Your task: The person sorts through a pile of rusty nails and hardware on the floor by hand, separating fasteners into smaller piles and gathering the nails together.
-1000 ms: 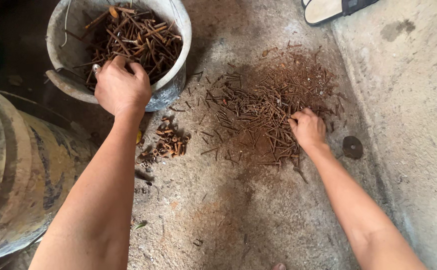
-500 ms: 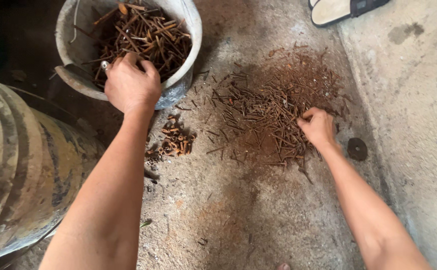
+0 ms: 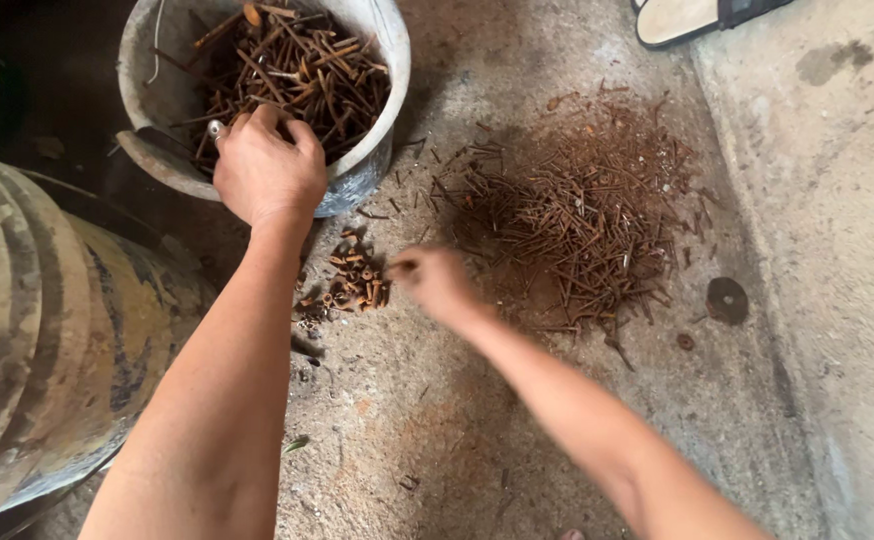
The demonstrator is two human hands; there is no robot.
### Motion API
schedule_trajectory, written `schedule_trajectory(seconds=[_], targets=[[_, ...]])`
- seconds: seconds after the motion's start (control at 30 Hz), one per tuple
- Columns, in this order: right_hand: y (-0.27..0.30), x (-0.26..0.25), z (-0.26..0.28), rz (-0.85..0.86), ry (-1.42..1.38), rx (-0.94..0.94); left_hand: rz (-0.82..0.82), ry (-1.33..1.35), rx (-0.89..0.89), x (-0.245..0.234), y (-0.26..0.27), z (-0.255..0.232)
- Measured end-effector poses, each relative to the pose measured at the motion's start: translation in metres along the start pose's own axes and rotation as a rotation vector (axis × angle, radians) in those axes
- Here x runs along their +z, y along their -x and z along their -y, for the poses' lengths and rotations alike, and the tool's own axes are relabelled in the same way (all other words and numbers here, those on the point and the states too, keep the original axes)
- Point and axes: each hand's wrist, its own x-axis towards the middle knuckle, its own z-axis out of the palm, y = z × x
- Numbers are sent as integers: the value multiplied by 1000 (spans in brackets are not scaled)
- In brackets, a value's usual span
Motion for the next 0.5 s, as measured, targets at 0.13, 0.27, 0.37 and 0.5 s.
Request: schedule_trajectory(seconds=[0.13, 0.27, 0.37, 0.5], targets=[[4, -85, -65, -328, 242, 187, -14, 0, 6, 3, 1, 1], [29, -149, -112, -448, 223, 273, -35, 18, 7, 4, 1, 2], [38, -160, -122, -432, 320, 414, -39, 12, 9, 5, 1, 3], [36, -158, -126, -419, 432, 346, -33, -3, 13, 3, 1, 2]])
